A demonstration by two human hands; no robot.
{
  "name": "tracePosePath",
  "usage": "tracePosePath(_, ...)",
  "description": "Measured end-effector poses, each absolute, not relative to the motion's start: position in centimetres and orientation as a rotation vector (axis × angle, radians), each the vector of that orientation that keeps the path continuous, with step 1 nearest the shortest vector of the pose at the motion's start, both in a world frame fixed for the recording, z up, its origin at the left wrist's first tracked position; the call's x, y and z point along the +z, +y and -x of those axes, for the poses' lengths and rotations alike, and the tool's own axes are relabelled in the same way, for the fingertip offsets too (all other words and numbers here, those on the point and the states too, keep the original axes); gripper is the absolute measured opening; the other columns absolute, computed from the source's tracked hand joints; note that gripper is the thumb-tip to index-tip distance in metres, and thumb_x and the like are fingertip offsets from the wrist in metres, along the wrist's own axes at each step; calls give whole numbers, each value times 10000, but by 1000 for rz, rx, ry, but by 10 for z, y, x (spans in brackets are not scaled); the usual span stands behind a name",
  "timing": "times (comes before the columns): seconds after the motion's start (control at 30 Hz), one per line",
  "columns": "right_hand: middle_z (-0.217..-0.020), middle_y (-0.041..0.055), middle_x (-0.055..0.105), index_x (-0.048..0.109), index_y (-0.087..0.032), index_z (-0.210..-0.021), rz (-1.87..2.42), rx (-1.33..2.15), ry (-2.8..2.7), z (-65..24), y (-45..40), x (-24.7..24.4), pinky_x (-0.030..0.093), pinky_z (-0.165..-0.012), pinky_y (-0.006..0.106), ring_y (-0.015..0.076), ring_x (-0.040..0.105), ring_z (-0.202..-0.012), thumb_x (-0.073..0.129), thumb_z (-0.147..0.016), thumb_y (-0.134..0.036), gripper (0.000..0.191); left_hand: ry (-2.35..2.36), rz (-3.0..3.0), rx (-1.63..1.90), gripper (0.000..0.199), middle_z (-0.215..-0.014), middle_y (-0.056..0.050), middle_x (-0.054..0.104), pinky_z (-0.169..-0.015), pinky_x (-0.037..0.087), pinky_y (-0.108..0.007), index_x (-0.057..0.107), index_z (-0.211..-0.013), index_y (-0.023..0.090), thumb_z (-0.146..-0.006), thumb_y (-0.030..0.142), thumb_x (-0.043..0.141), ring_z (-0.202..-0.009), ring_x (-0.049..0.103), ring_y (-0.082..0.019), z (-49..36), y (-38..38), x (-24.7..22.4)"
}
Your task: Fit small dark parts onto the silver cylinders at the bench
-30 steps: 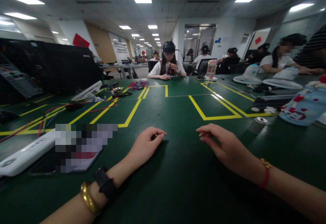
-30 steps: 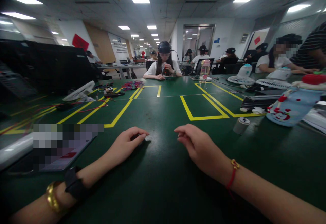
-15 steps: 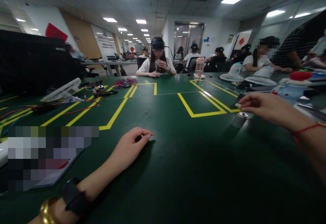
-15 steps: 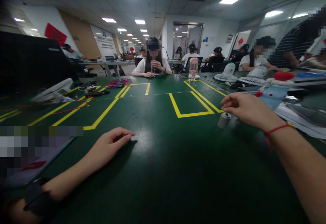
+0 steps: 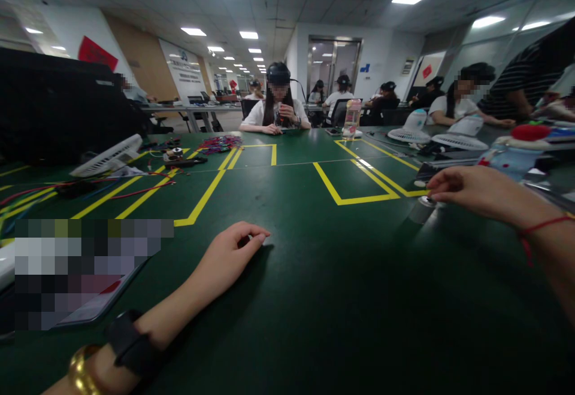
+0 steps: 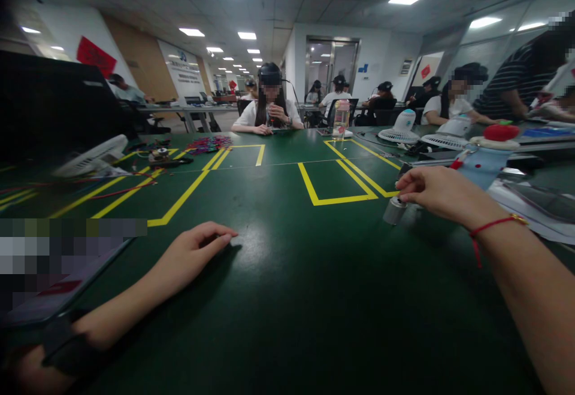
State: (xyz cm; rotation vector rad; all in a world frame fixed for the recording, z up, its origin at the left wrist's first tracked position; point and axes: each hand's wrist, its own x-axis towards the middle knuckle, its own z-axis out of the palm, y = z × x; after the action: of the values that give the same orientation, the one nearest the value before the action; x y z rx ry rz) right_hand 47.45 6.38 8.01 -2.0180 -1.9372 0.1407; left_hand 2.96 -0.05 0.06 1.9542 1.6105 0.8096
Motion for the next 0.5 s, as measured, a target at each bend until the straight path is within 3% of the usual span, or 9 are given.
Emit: tracePosePath(0.5,-814,48,691,646,-146,-917,2119,15,-1988,-484,70,76,399,-685,258,120,622,-735,624,-724,-314,257,1600,-1960,807,265,-966,-29,652,-770,436,-342,667,-931,242,-839,397,473,-892,584,-215,-31,-1,3)
